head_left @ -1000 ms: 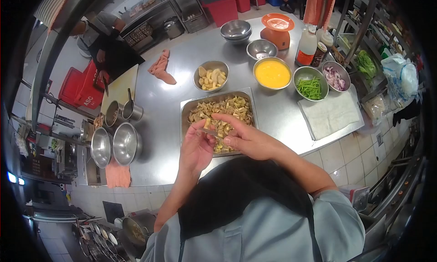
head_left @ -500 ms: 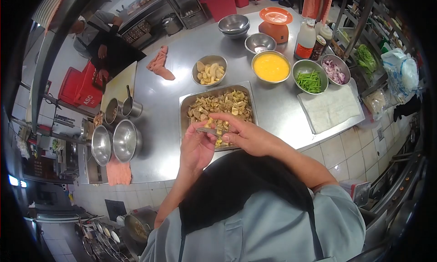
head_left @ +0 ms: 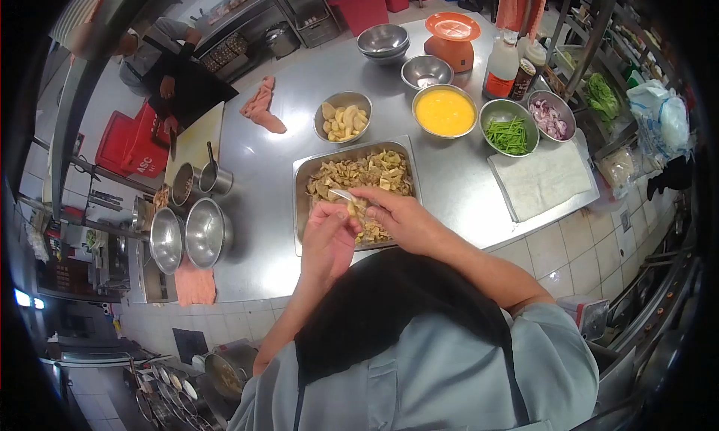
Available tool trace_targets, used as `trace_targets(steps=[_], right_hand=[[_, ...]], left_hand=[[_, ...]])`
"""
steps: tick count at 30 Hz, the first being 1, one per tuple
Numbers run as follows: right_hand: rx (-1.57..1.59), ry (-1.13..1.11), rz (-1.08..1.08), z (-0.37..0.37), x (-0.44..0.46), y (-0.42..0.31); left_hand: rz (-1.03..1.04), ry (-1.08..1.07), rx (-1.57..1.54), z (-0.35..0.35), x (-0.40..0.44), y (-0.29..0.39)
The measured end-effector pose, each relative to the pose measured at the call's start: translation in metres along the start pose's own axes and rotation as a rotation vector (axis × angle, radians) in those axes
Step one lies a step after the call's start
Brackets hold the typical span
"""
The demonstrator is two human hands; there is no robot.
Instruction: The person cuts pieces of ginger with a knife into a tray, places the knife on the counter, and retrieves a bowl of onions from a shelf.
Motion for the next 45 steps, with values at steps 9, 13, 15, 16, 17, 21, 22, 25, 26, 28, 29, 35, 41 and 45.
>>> trace_targets(steps=[9, 13, 15, 16, 17, 21, 22, 25, 26, 28, 29, 35, 41, 45], right_hand=[[0.135, 0.005, 0.327, -0.019, -0.008, 0.048], [0.02, 0.063, 0.323, -0.02, -0.018, 0.087], [-0.05, 0.027, 0.393, -0.022, -0.02, 0.089], [-0.082, -0.004, 0.445, -0.023, -0.021, 0.088], [-0.077, -0.038, 0.435, -0.024, -0.022, 0.086], [-0.15, -0.117, 0.326, -0.03, -0.02, 0.072], [-0.189, -0.124, 0.288, -0.03, -0.02, 0.07], [-0.319, -0.096, 0.248, -0.032, -0.021, 0.074], [-0.317, -0.101, 0.316, -0.033, -0.022, 0.073], [-0.319, -0.108, 0.449, -0.038, -0.021, 0.054], [-0.34, -0.078, 0.435, -0.038, -0.022, 0.058], [-0.374, -0.022, 0.433, -0.039, -0.023, 0.063], [-0.481, 0.029, 0.554, -0.059, -0.029, 0.061], [-0.413, 0.186, 0.492, -0.059, -0.027, 0.088]], left_hand=[[-0.235, 0.241, 0.17, -0.056, 0.042, -0.025], [-0.081, 0.072, 0.329, -0.105, 0.112, -0.016], [-0.019, 0.046, 0.39, -0.083, 0.137, 0.015], [0.018, 0.157, 0.41, -0.05, 0.136, 0.03], [0.058, 0.265, 0.433, -0.02, 0.132, 0.044], [0.062, 0.143, 0.721, -0.003, 0.125, 0.055], [0.05, 0.087, 0.792, -0.01, 0.121, 0.049], [0.025, -0.023, 1.035, -0.018, 0.097, 0.025], [0.021, -0.051, 1.121, -0.018, 0.087, 0.015], [0.145, -0.137, 1.302, -0.012, 0.071, -0.002], [0.211, -0.181, 1.391, -0.009, 0.063, -0.008], [0.478, -0.606, 1.851, 0.028, 0.036, -0.026], [0.509, -0.322, 1.967, -0.008, 0.066, -0.041], [0.422, -0.435, 2.031, -0.015, 0.073, -0.059]])
Point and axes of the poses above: each hand's wrist, its own x-axis towards the middle knuckle, its own z-axis out of the palm, y = z × x, the point moved 4 cm from there along x, towards the middle knuckle
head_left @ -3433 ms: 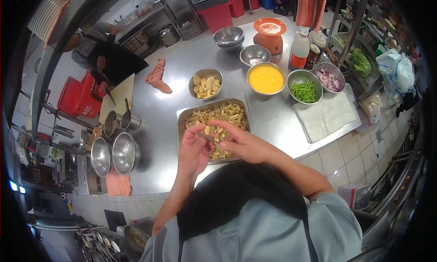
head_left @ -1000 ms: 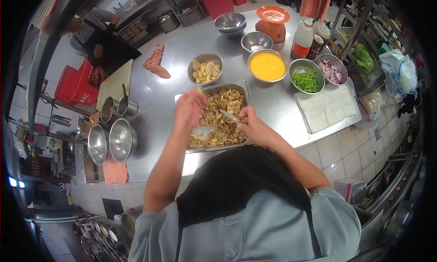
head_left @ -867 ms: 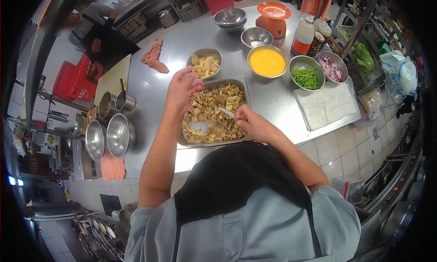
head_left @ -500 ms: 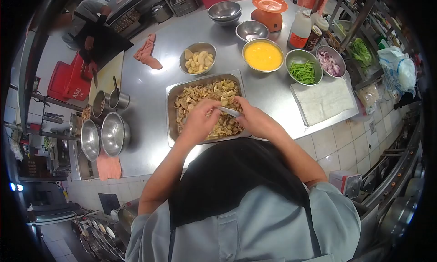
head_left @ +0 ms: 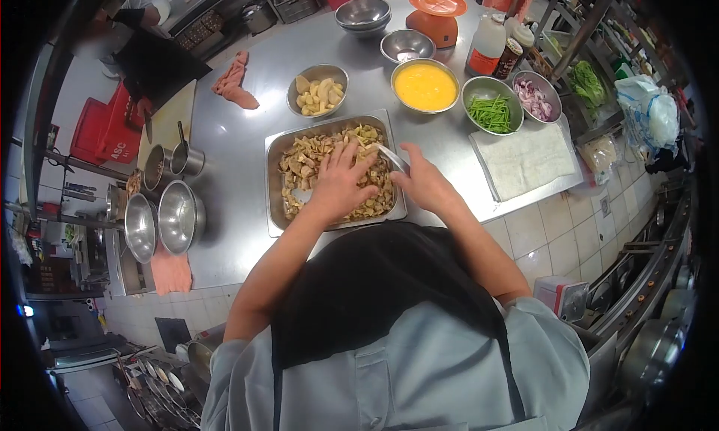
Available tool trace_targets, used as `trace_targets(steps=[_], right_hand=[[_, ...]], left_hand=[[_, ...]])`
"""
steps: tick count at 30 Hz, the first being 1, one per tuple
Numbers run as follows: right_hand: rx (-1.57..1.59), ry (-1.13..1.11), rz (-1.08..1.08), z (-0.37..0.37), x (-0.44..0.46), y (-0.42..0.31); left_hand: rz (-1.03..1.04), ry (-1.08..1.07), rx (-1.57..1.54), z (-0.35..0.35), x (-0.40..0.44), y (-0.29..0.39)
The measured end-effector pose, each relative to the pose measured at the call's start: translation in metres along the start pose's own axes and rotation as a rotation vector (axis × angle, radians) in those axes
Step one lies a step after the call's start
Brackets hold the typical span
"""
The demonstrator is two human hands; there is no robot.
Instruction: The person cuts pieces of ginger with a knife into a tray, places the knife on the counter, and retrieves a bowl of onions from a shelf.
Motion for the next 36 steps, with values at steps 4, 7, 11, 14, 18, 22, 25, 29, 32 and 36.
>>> trace_targets(steps=[4, 7, 11, 14, 18, 22, 25, 29, 32, 36], right_hand=[[0.06, 0.02, -0.012, 0.016, 0.005, 0.015], [0.089, 0.011, 0.008, 0.017, 0.005, 0.018], [0.091, -0.031, 0.038, 0.019, 0.009, 0.018], [0.099, -0.049, 0.055, 0.016, 0.008, 0.012], [0.129, -0.063, 0.076, 0.013, 0.003, 0.009], [0.146, -0.049, 0.058, 0.019, 0.007, 0.017], [0.149, -0.051, 0.061, 0.019, 0.007, 0.017], [0.162, -0.099, 0.101, 0.016, 0.006, 0.015], [0.17, -0.094, 0.098, 0.019, 0.007, 0.017], [0.16, -0.084, 0.074, 0.018, 0.009, 0.014]], left_hand=[[-0.003, -0.206, 0.029, -0.009, -0.011, -0.007], [-0.102, -0.105, -0.058, -0.026, -0.042, -0.023], [-0.215, -0.037, -0.113, -0.028, -0.067, -0.058], [-0.364, -0.102, -0.197, -0.034, -0.067, -0.068], [-0.423, -0.177, -0.027, -0.059, -0.045, -0.06], [-0.363, -0.011, 0.125, -0.052, -0.012, -0.054], [-0.268, -0.152, 0.14, -0.023, 0.0, -0.053], [-0.079, -0.345, 0.066, -0.008, -0.025, -0.017], [-0.092, -0.422, -0.105, -0.015, -0.029, -0.008], [-0.226, -0.171, -0.03, -0.013, 0.002, -0.029]])
Point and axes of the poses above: each hand's wrist, its own x-axis towards the middle knuckle, its own z-axis out of the palm, y = z × x, the point moved 4 cm from there along x, towards the middle knuckle
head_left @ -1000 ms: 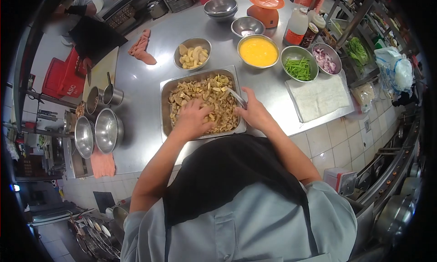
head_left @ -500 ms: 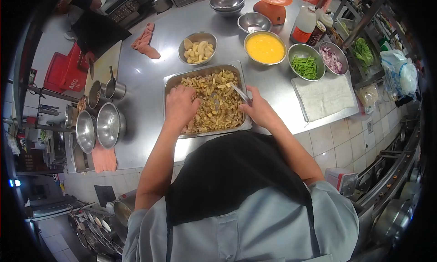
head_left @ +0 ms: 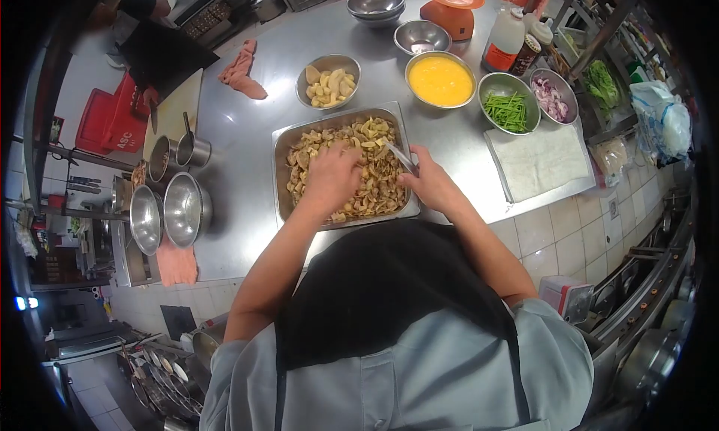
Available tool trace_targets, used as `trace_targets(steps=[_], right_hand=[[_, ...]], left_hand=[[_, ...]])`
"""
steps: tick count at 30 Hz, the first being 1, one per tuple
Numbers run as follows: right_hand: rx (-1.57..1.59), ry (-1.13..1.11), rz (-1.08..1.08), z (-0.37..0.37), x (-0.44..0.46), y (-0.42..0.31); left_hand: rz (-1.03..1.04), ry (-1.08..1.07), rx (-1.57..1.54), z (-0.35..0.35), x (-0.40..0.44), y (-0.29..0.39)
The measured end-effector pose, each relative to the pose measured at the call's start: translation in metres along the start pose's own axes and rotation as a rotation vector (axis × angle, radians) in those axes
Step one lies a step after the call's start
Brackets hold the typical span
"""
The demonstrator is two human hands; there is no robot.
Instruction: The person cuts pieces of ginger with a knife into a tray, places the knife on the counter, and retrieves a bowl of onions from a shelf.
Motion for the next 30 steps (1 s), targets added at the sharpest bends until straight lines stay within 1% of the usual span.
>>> trace_targets(steps=[2, 5, 7, 9, 11, 13, 14, 17, 20, 23, 26, 29, 30], right_hand=[[0.003, -0.001, -0.001, -0.002, -0.001, -0.002], [0.006, 0.005, -0.002, -0.003, -0.002, 0.003], [-0.001, 0.016, -0.002, 0.002, 0.0, 0.011], [0.024, 0.033, -0.028, 0.003, 0.002, 0.015], [0.04, 0.05, -0.048, 0.003, 0.004, 0.015], [0.051, 0.073, -0.052, 0.002, 0.003, 0.014], [0.06, 0.061, -0.018, 0.001, 0.001, 0.013], [0.109, 0.027, 0.057, -0.002, -0.003, 0.01], [0.153, 0.01, 0.045, 0.002, -0.004, 0.014], [0.133, 0.038, -0.002, 0.003, 0.0, 0.019], [0.149, 0.042, -0.014, 0.005, 0.004, 0.024], [0.157, 0.044, -0.038, 0.006, 0.004, 0.024], [0.141, 0.054, -0.047, 0.007, 0.003, 0.025]], left_hand=[[0.04, 0.211, 0.058, -0.002, 0.01, -0.004], [0.016, 0.087, 0.047, 0.004, 0.012, -0.012], [-0.009, -0.165, 0.06, 0.003, 0.023, -0.005], [0.042, -0.146, 0.064, 0.004, 0.028, 0.004], [0.174, 0.154, 0.066, -0.001, 0.032, 0.012], [0.119, 0.071, 0.128, 0.009, 0.028, 0.014], [0.095, 0.032, 0.159, 0.013, 0.026, 0.015], [0.109, -0.217, 0.065, 0.012, 0.005, 0.022], [0.219, -0.24, -0.035, 0.007, -0.024, 0.031], [0.252, -0.236, -0.118, 0.0, -0.03, 0.035], [0.097, -0.167, -0.01, -0.009, -0.009, 0.031], [0.203, 0.221, -0.101, -0.001, 0.031, 0.007], [0.208, 0.227, -0.055, 0.002, 0.041, 0.002]])
Point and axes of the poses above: each hand's wrist, its own x-axis towards the middle knuckle, its own z-axis out of the palm, y = z × x, the point moved 4 cm from there along x, towards the middle knuckle
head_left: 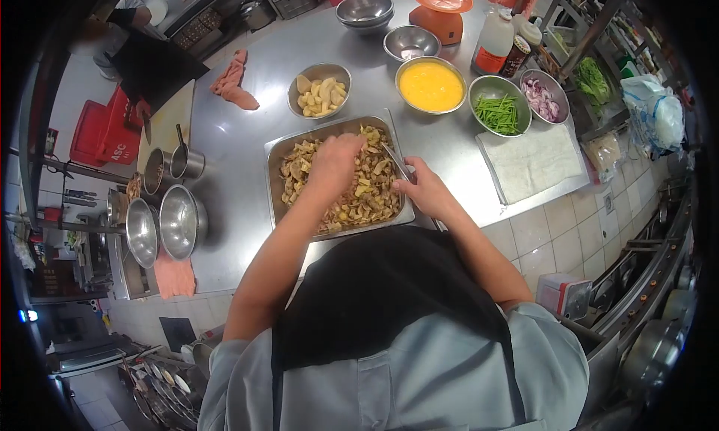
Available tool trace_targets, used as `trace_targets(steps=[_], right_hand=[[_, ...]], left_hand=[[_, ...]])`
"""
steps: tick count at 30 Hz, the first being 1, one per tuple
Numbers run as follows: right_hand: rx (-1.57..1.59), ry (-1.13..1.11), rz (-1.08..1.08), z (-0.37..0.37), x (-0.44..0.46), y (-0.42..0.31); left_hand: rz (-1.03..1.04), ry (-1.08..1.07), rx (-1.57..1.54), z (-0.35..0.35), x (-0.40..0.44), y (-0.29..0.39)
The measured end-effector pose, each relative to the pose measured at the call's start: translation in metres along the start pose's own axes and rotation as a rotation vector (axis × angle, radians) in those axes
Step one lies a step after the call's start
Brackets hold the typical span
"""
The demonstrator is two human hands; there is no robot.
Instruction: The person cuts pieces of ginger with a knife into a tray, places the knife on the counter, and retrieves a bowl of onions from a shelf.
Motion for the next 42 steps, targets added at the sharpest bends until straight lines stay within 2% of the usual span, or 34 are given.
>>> trace_targets(steps=[5, 8, 11, 14, 17, 20, 21, 24, 25, 28, 29, 32, 37, 40, 42], right_hand=[[-0.014, -0.021, 0.041, -0.004, -0.004, -0.003], [0.007, -0.026, 0.046, -0.002, -0.001, 0.006], [0.044, -0.036, 0.072, -0.001, 0.001, 0.009], [0.058, -0.068, 0.117, -0.005, 0.001, 0.0], [0.068, -0.081, 0.117, -0.003, 0.001, 0.007], [0.078, -0.083, 0.121, -0.002, 0.004, 0.008], [0.1, -0.074, 0.099, 0.001, 0.006, 0.013], [0.088, -0.088, 0.096, 0.001, 0.01, 0.019], [0.078, -0.092, 0.103, 0.001, 0.01, 0.019], [0.06, -0.095, 0.125, -0.001, 0.01, 0.019], [0.069, -0.099, 0.129, -0.002, 0.007, 0.018], [0.097, -0.112, 0.137, -0.003, 0.007, 0.015], [0.154, -0.132, 0.174, -0.001, 0.01, 0.018], [0.195, -0.13, 0.179, -0.003, 0.01, 0.015], [0.193, -0.127, 0.144, -0.002, 0.012, 0.019]], left_hand=[[-0.03, -0.041, 0.097, 0.015, 0.008, -0.021], [-0.24, -0.012, -0.063, 0.016, 0.001, -0.037], [-0.286, -0.066, -0.13, 0.011, -0.009, -0.043], [-0.363, -0.163, -0.275, -0.003, -0.018, -0.032], [-0.568, -0.186, -0.416, -0.028, -0.029, -0.013], [-0.062, 0.026, -0.157, -0.043, -0.039, 0.014], [-0.065, -0.186, -0.188, -0.032, -0.041, 0.019], [0.227, -0.206, -0.042, 0.0, -0.055, 0.048], [0.161, -0.252, -0.055, 0.01, -0.053, 0.048], [0.147, -0.173, 0.134, 0.01, -0.034, 0.026], [0.069, -0.144, 0.156, 0.012, -0.029, 0.012], [0.003, 0.031, 0.19, 0.003, -0.024, -0.006], [0.29, -0.127, -0.085, 0.002, -0.038, 0.054], [0.215, -0.039, 0.133, 0.021, -0.037, 0.04], [0.179, 0.019, 0.091, 0.021, -0.035, 0.02]])
Point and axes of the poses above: each hand's wrist, its own x-axis towards the middle knuckle, its own z-axis out of the palm, y = z × x, the point moved 4 cm from there along x, towards the middle knuckle
